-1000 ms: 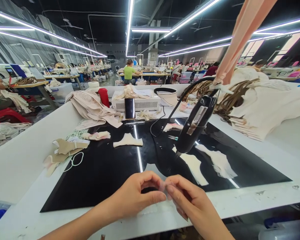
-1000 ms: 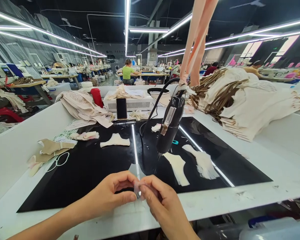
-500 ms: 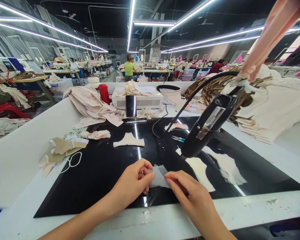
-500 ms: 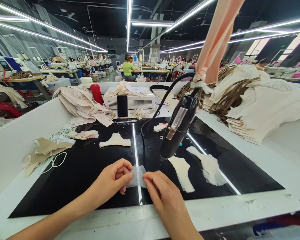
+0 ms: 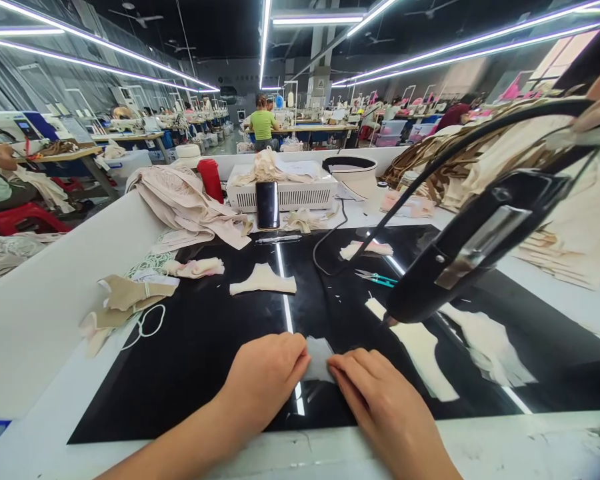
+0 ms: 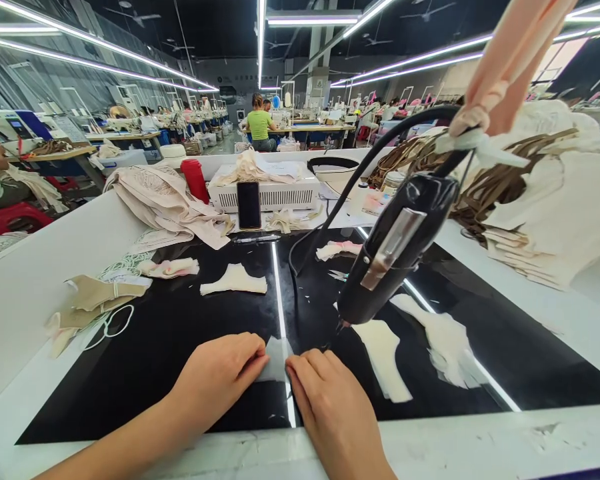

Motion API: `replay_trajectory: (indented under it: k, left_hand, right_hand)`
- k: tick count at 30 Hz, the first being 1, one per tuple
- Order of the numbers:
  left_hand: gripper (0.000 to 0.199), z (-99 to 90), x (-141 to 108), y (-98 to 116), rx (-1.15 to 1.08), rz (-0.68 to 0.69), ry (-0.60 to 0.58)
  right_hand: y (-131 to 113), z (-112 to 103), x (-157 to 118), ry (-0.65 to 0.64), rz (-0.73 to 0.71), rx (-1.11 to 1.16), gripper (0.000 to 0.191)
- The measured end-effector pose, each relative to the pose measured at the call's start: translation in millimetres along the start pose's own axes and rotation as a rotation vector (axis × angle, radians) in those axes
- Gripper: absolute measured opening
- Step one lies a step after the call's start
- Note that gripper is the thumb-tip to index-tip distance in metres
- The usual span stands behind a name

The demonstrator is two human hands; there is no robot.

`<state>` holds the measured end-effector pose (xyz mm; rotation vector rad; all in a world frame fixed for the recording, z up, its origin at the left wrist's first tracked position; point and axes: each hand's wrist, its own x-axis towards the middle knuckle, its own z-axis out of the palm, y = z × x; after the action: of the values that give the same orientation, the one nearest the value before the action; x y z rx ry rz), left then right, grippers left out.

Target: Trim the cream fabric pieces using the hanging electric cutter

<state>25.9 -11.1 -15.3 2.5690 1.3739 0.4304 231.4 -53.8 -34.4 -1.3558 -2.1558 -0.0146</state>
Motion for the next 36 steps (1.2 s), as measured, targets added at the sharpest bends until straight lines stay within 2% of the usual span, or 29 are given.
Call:
replay_trajectory:
  k: [8, 27, 31, 36]
  left_hand:
    - [0.014, 0.3, 0.8, 0.2, 0.035, -0.001, -0.015]
    - [0.017, 1.8, 1.2, -0.1, 0.101, 0.009, -0.014]
    - [0.016, 0.8, 0.5, 0.2, 0.154, 0.062, 0.067]
    - [0.022, -0.8, 1.2, 2.6, 0.24, 0.246, 0.228]
  right_hand:
    - [0.6, 2.9, -1.8, 0.018, -0.009, -0.019, 0.03]
    - [-2.0, 5.0, 0.1, 0.041, 0.011, -0.045, 0.035]
    - [-1.8, 3.5, 1.8, 0.036, -0.008, -0.05, 0.034]
    - [-0.7, 2.9, 2.5, 0.032, -0.017, -0.032, 0.033]
